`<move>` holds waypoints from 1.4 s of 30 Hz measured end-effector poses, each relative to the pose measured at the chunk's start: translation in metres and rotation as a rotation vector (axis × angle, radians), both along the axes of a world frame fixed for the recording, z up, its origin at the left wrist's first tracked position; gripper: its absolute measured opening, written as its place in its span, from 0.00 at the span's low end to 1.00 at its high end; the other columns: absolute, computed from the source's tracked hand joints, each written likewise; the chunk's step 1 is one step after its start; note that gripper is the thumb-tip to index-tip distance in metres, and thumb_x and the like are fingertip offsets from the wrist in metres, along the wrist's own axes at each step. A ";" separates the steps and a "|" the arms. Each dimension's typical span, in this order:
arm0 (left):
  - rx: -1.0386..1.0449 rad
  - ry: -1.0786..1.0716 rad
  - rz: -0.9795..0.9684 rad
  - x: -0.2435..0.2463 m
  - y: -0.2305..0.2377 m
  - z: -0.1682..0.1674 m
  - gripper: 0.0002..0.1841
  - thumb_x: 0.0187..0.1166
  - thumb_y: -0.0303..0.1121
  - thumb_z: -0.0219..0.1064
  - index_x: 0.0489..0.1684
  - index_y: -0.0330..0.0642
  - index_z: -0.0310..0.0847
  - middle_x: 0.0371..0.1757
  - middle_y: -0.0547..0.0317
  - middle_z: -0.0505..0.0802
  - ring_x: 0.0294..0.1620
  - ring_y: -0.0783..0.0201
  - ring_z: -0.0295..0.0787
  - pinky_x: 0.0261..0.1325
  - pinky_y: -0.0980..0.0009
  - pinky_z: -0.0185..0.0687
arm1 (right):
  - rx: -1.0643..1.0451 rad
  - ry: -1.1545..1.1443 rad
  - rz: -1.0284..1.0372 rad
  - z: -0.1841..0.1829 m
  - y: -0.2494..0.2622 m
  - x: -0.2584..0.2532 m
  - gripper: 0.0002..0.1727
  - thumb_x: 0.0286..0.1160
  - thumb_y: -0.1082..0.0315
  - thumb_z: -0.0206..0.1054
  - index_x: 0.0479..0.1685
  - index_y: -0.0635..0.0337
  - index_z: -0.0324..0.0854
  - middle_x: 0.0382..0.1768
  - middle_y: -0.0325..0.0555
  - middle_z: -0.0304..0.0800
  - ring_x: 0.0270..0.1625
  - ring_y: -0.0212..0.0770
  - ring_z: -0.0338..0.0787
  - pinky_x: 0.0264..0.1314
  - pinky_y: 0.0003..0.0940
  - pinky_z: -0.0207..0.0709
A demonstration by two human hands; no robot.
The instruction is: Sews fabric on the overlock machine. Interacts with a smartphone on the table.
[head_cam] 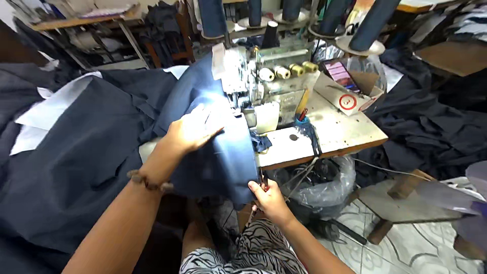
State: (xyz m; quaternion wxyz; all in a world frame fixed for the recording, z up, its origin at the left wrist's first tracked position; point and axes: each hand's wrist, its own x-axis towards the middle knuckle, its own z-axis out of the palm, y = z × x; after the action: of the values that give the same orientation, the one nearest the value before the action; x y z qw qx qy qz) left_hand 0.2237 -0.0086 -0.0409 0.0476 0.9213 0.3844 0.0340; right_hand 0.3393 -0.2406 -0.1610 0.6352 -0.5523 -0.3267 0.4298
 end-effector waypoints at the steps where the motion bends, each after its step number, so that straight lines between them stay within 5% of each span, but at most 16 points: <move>1: -0.056 0.034 0.005 0.004 0.020 0.004 0.47 0.81 0.72 0.50 0.95 0.50 0.53 0.92 0.44 0.64 0.87 0.40 0.67 0.78 0.32 0.66 | 0.005 -0.012 -0.009 0.002 0.009 0.003 0.07 0.83 0.72 0.58 0.36 0.58 0.78 0.19 0.30 0.80 0.15 0.23 0.78 0.18 0.19 0.78; 3: -0.081 0.100 0.029 0.014 0.038 0.014 0.46 0.82 0.70 0.51 0.96 0.51 0.51 0.93 0.46 0.62 0.91 0.40 0.60 0.82 0.30 0.58 | -0.011 -0.027 -0.026 0.010 0.027 0.010 0.06 0.84 0.72 0.59 0.36 0.61 0.78 0.19 0.32 0.79 0.14 0.24 0.78 0.18 0.21 0.78; 4: -0.003 0.067 0.027 0.017 0.032 0.016 0.40 0.86 0.65 0.52 0.92 0.48 0.61 0.88 0.43 0.71 0.87 0.37 0.66 0.79 0.27 0.57 | -0.025 -0.027 -0.025 0.014 0.035 0.013 0.06 0.85 0.72 0.60 0.38 0.62 0.77 0.20 0.33 0.78 0.15 0.24 0.78 0.18 0.21 0.78; 6: 0.358 -0.185 -0.148 0.020 0.001 0.003 0.19 0.87 0.42 0.59 0.58 0.36 0.88 0.57 0.37 0.92 0.62 0.35 0.88 0.63 0.34 0.75 | -0.030 0.005 -0.038 0.021 0.052 0.019 0.06 0.85 0.72 0.60 0.38 0.63 0.77 0.18 0.34 0.76 0.12 0.24 0.75 0.16 0.20 0.76; 9: 0.491 -0.231 -0.228 0.026 -0.067 -0.014 0.08 0.80 0.20 0.62 0.46 0.31 0.89 0.46 0.37 0.92 0.52 0.38 0.91 0.56 0.44 0.85 | -0.021 0.064 -0.045 0.030 0.078 0.026 0.09 0.86 0.73 0.60 0.33 0.62 0.75 0.14 0.33 0.72 0.10 0.24 0.72 0.16 0.19 0.74; 12: 0.247 -0.248 -0.216 0.021 -0.054 -0.026 0.19 0.89 0.34 0.58 0.72 0.35 0.81 0.66 0.38 0.88 0.68 0.40 0.87 0.68 0.43 0.81 | 0.020 0.105 -0.073 0.032 0.096 0.028 0.11 0.86 0.73 0.59 0.30 0.61 0.74 0.09 0.33 0.71 0.10 0.25 0.74 0.15 0.19 0.74; 15: 0.082 -0.353 -0.341 0.021 -0.009 -0.020 0.24 0.87 0.47 0.61 0.69 0.38 0.83 0.65 0.43 0.89 0.68 0.46 0.86 0.71 0.46 0.78 | 0.084 0.100 -0.102 0.035 0.105 0.029 0.10 0.88 0.73 0.58 0.34 0.62 0.76 0.13 0.36 0.81 0.10 0.25 0.76 0.13 0.18 0.72; 19: -0.115 -0.197 -0.308 0.030 0.012 0.021 0.29 0.82 0.43 0.69 0.76 0.33 0.76 0.73 0.38 0.85 0.77 0.44 0.79 0.81 0.47 0.67 | 0.000 -0.163 0.065 0.039 0.093 0.047 0.10 0.89 0.70 0.56 0.47 0.65 0.82 0.22 0.36 0.86 0.13 0.21 0.71 0.15 0.17 0.66; 21: -0.118 -0.270 -0.182 0.020 -0.003 0.028 0.26 0.83 0.37 0.67 0.79 0.39 0.75 0.78 0.44 0.83 0.82 0.50 0.75 0.84 0.55 0.65 | -0.075 -0.475 0.154 0.044 0.077 0.060 0.11 0.88 0.62 0.58 0.50 0.61 0.79 0.28 0.35 0.79 0.21 0.23 0.72 0.25 0.20 0.69; 23: -0.137 -0.135 -0.015 0.025 -0.007 0.034 0.29 0.89 0.39 0.61 0.89 0.43 0.64 0.89 0.41 0.69 0.92 0.45 0.60 0.90 0.50 0.53 | -0.153 -0.701 0.206 0.056 0.058 0.070 0.18 0.90 0.57 0.55 0.59 0.64 0.78 0.42 0.46 0.81 0.40 0.32 0.81 0.47 0.30 0.76; 25: -0.019 0.066 0.098 0.041 0.010 0.016 0.36 0.88 0.45 0.59 0.96 0.49 0.50 0.92 0.34 0.61 0.91 0.36 0.56 0.85 0.42 0.59 | -0.161 -0.846 0.202 0.064 0.045 0.076 0.20 0.90 0.60 0.56 0.63 0.67 0.81 0.48 0.53 0.87 0.48 0.37 0.86 0.56 0.35 0.79; 27: 0.101 0.232 0.182 0.052 0.008 0.011 0.38 0.82 0.44 0.67 0.91 0.39 0.59 0.81 0.28 0.71 0.77 0.30 0.72 0.66 0.38 0.77 | -0.152 -0.929 0.191 0.073 0.042 0.079 0.17 0.84 0.62 0.63 0.60 0.65 0.84 0.43 0.49 0.89 0.44 0.35 0.86 0.52 0.34 0.79; 30: 0.181 0.144 0.182 0.022 -0.035 0.009 0.16 0.83 0.28 0.66 0.62 0.25 0.79 0.64 0.26 0.80 0.64 0.30 0.79 0.61 0.42 0.74 | -0.145 -1.037 0.155 0.089 0.055 0.076 0.13 0.78 0.58 0.71 0.52 0.57 0.87 0.29 0.41 0.84 0.32 0.37 0.82 0.38 0.41 0.77; 33: 0.218 0.001 0.132 -0.007 -0.059 0.019 0.09 0.80 0.27 0.68 0.31 0.30 0.86 0.35 0.36 0.90 0.39 0.36 0.90 0.39 0.40 0.81 | -0.203 -1.239 0.126 0.109 0.080 0.065 0.16 0.81 0.56 0.70 0.55 0.58 0.86 0.37 0.52 0.89 0.42 0.54 0.90 0.44 0.59 0.81; 37: 0.367 0.038 0.111 -0.017 -0.065 0.013 0.15 0.87 0.35 0.62 0.36 0.33 0.88 0.34 0.39 0.90 0.36 0.38 0.90 0.37 0.42 0.81 | -0.299 -1.479 0.200 0.131 0.115 0.037 0.19 0.85 0.60 0.61 0.69 0.57 0.81 0.50 0.58 0.91 0.54 0.61 0.91 0.51 0.62 0.81; 42: 0.406 -0.145 -0.008 -0.033 -0.069 -0.006 0.10 0.84 0.32 0.66 0.41 0.36 0.90 0.36 0.43 0.90 0.34 0.42 0.91 0.34 0.46 0.84 | -0.113 -1.463 0.221 0.127 0.125 0.022 0.13 0.87 0.66 0.55 0.54 0.64 0.83 0.46 0.60 0.89 0.53 0.61 0.90 0.49 0.58 0.81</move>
State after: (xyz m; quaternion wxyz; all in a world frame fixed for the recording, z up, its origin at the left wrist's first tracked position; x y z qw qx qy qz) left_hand 0.1909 -0.0772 -0.0466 -0.1113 0.9086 0.3615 0.1768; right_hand 0.3612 -0.1156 -0.0345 0.1793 -0.6932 -0.6975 0.0296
